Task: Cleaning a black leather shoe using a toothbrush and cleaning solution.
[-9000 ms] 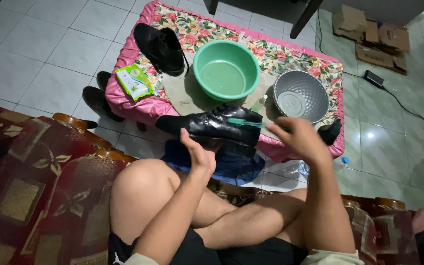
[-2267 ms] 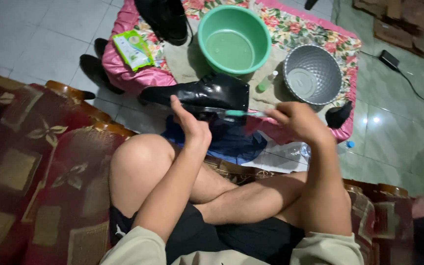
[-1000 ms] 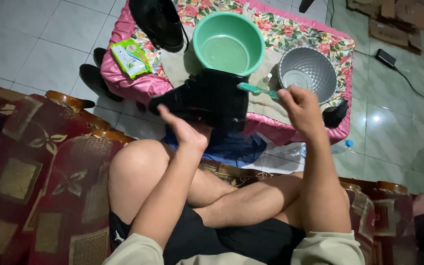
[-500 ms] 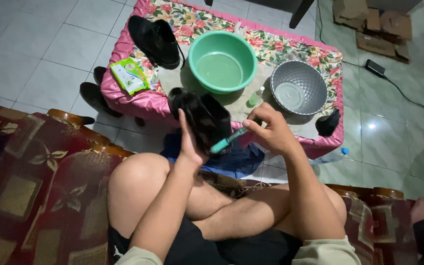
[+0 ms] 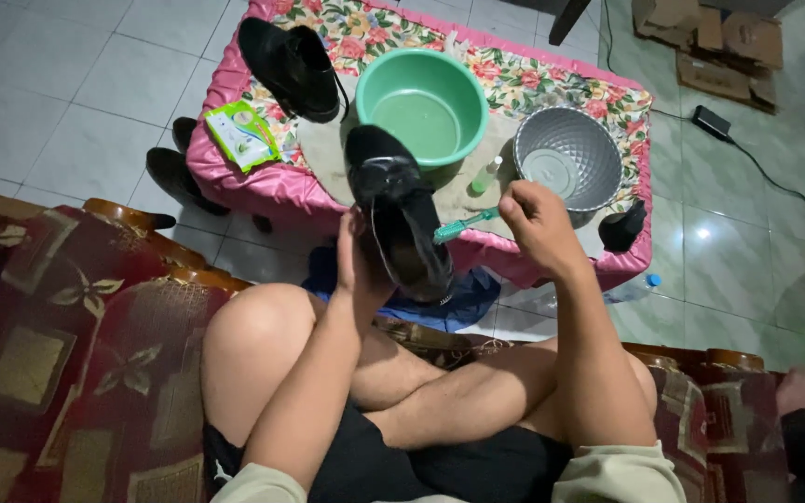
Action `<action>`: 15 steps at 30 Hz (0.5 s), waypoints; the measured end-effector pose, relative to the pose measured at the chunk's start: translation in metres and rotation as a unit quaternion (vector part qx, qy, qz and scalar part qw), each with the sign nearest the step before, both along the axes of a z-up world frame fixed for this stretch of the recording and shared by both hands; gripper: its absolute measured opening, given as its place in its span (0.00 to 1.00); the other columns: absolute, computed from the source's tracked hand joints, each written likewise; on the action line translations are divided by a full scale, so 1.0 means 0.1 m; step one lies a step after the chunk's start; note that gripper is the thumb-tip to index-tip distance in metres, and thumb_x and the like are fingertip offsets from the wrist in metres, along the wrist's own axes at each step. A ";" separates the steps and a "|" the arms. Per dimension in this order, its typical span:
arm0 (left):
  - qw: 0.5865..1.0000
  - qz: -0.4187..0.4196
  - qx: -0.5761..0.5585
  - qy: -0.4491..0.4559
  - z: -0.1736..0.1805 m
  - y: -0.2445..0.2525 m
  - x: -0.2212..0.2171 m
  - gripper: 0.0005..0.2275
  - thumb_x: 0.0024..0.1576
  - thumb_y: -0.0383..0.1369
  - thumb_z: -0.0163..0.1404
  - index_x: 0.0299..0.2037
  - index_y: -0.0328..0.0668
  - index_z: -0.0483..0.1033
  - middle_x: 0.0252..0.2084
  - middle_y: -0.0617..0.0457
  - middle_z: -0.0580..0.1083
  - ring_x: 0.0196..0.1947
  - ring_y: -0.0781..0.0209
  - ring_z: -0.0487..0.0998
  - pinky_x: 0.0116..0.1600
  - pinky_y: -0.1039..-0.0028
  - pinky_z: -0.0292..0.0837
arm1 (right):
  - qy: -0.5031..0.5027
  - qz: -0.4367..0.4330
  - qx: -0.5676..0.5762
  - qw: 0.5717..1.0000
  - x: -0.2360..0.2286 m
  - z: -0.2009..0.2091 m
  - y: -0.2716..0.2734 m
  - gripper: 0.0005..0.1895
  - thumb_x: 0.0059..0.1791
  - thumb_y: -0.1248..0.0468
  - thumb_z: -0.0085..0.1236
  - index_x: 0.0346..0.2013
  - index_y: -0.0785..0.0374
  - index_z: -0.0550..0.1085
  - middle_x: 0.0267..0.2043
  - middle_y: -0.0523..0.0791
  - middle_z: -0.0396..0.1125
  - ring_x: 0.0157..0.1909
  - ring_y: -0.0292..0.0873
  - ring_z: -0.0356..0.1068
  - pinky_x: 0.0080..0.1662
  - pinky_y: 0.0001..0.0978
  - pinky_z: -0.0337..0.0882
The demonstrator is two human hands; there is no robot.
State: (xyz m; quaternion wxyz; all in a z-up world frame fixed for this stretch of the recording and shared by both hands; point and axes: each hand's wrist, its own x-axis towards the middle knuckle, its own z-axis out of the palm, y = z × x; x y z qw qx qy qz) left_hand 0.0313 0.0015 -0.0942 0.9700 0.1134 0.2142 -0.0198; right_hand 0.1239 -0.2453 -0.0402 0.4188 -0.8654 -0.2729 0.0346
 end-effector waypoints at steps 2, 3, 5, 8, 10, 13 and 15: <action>0.998 -0.029 -0.035 -0.045 -0.31 0.09 0.01 0.31 0.58 0.59 0.44 0.64 0.48 0.70 0.69 0.39 0.64 0.69 0.36 0.62 0.71 0.44 0.52 | -0.018 0.001 0.006 1.000 -0.09 0.17 0.06 0.17 0.51 0.51 0.61 0.30 0.60 0.70 0.24 0.50 0.60 0.31 0.46 0.61 0.40 0.40 0.64; 0.992 -0.060 -0.069 -0.092 -0.46 0.13 0.02 0.32 0.59 0.61 0.40 0.66 0.48 0.70 0.72 0.39 0.61 0.72 0.38 0.58 0.74 0.45 0.43 | -0.037 0.000 0.013 0.999 -0.13 0.25 0.08 0.19 0.45 0.54 0.72 0.32 0.63 0.71 0.26 0.51 0.60 0.32 0.48 0.63 0.41 0.41 0.65; 0.992 -0.058 -0.066 -0.089 -0.51 0.13 -0.04 0.32 0.59 0.60 0.40 0.65 0.48 0.70 0.71 0.39 0.61 0.72 0.38 0.58 0.74 0.45 0.44 | -0.060 0.003 0.008 0.998 -0.13 0.30 0.09 0.20 0.45 0.55 0.74 0.33 0.64 0.72 0.26 0.52 0.60 0.32 0.51 0.64 0.41 0.42 0.65; 0.993 -0.056 -0.054 -0.084 -0.57 0.09 -0.15 0.31 0.59 0.60 0.40 0.65 0.48 0.70 0.71 0.39 0.62 0.71 0.39 0.59 0.73 0.46 0.45 | -0.073 -0.027 0.018 0.997 -0.14 0.24 0.10 0.20 0.45 0.55 0.75 0.35 0.63 0.72 0.27 0.51 0.60 0.32 0.51 0.65 0.41 0.40 0.66; 0.994 -0.056 -0.044 -0.087 -0.58 0.07 -0.17 0.31 0.60 0.59 0.40 0.65 0.48 0.70 0.70 0.40 0.62 0.70 0.39 0.59 0.72 0.46 0.46 | -0.068 -0.061 0.032 0.995 -0.15 0.23 0.14 0.20 0.46 0.53 0.75 0.36 0.61 0.72 0.28 0.49 0.60 0.32 0.48 0.65 0.42 0.36 0.66; 0.994 -0.055 -0.030 -0.091 -0.59 0.06 -0.20 0.30 0.60 0.58 0.40 0.64 0.47 0.70 0.69 0.40 0.63 0.69 0.40 0.60 0.72 0.47 0.47 | -0.078 -0.068 0.045 0.994 -0.21 0.31 0.23 0.18 0.49 0.57 0.73 0.34 0.64 0.71 0.26 0.50 0.60 0.31 0.51 0.65 0.40 0.37 0.65; 0.994 -0.053 -0.019 -0.092 -0.61 0.06 -0.24 0.30 0.60 0.58 0.40 0.64 0.47 0.71 0.69 0.40 0.63 0.68 0.41 0.60 0.71 0.48 0.48 | -0.088 -0.045 0.016 0.995 -0.27 0.38 0.25 0.20 0.46 0.55 0.76 0.34 0.64 0.73 0.27 0.52 0.60 0.32 0.53 0.66 0.41 0.40 0.66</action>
